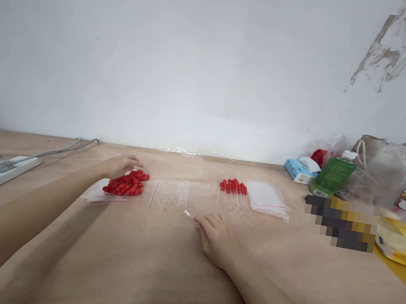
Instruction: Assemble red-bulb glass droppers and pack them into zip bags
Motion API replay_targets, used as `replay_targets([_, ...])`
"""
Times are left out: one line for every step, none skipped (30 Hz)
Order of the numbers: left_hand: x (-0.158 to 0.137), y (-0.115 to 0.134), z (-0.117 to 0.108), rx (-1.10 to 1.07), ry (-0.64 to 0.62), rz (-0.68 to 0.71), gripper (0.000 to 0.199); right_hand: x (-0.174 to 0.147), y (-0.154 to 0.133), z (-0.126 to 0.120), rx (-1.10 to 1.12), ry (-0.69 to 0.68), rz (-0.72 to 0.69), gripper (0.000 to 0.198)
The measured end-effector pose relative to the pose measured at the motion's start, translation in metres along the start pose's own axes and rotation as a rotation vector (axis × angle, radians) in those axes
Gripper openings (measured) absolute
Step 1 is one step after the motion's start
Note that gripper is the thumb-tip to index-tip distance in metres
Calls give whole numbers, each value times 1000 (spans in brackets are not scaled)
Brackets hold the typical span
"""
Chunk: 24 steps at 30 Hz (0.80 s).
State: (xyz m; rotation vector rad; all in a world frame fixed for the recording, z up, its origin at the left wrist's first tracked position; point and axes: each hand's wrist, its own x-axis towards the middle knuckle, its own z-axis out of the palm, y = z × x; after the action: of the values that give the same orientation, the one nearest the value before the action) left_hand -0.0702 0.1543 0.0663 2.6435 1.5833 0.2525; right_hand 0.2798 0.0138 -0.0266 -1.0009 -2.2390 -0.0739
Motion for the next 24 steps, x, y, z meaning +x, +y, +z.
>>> replay_targets([2, -1, 0, -9, -36, 16, 33, 0, 0, 0, 1, -2, -1, 24])
replay_targets([4, -2, 0, -17, -71, 31, 33, 0, 0, 0, 0, -5, -3, 24])
replay_targets([5, -2, 1, -23, -99, 43, 33, 0, 0, 0, -1, -8, -5, 24])
replay_targets([5, -2, 1, -27, -116, 49, 32, 0, 1, 0, 0, -13, -6, 24])
replay_targets([6, -2, 1, -28, -122, 47, 32, 0, 1, 1, 4, -17, -6, 24])
replay_targets([6, -2, 1, -25, -121, 41, 32, 0, 1, 2, 8, -18, -7, 24])
replay_targets([6, -3, 1, -21, -118, 34, 31, 0, 2, 2, 12, -19, -7, 24])
replay_targets([6, -4, 1, -17, -113, 26, 31, 0, 2, 2, 14, -21, -6, 23])
replay_targets([6, -5, 1, -13, -109, 18, 31, 1, 1, 2, 15, -25, -4, 23])
replay_targets([6, -6, 0, -10, -105, 10, 30, 1, 1, 2, 15, -28, -2, 22])
replay_targets([6, -6, 0, -8, -102, 3, 29, 1, 0, 2, 15, -34, 0, 22])
replay_targets([6, -7, 0, -6, -98, -4, 28, 2, 0, 1, 16, -40, 2, 22])
replay_targets([6, -7, -1, -6, -95, -11, 27, 2, -1, 0, 18, -45, 3, 22])
replay_targets([6, -7, -1, -6, -93, -14, 26, 3, -1, 0, 21, -45, 3, 22])
replay_targets([6, -8, -3, -7, -88, -16, 24, 3, -1, -1, 24, -42, 4, 22])
replay_targets([5, -8, -4, -8, -80, -17, 23, 3, -2, -2, 28, -40, 6, 21])
replay_targets([4, -8, -7, -9, -70, -18, 21, 3, -2, -3, 33, -40, 8, 21])
replay_targets([3, -7, -9, -6, -57, -21, 21, 3, -2, -4, 40, -41, 12, 21])
replay_targets([1, -6, -12, -5, -31, -27, 21, 3, -3, -5, 48, -44, 17, 20])
replay_targets([-2, -3, -14, -12, 16, -36, 21, 3, -3, -6, 57, -48, 24, 19])
replay_targets([-6, 2, -15, -35, 83, -48, 21, 3, -3, -6, 65, -54, 34, 18])
replay_targets([-12, 9, -15, -81, 169, -62, 21, 3, -4, -6, 72, -58, 43, 17])
replay_targets([-20, 19, -13, -158, 275, -80, 20, 2, -4, -6, 78, -60, 50, 16])
replay_targets([-28, 31, -9, -262, 373, -99, 20, 2, -4, -5, 81, -58, 53, 16])
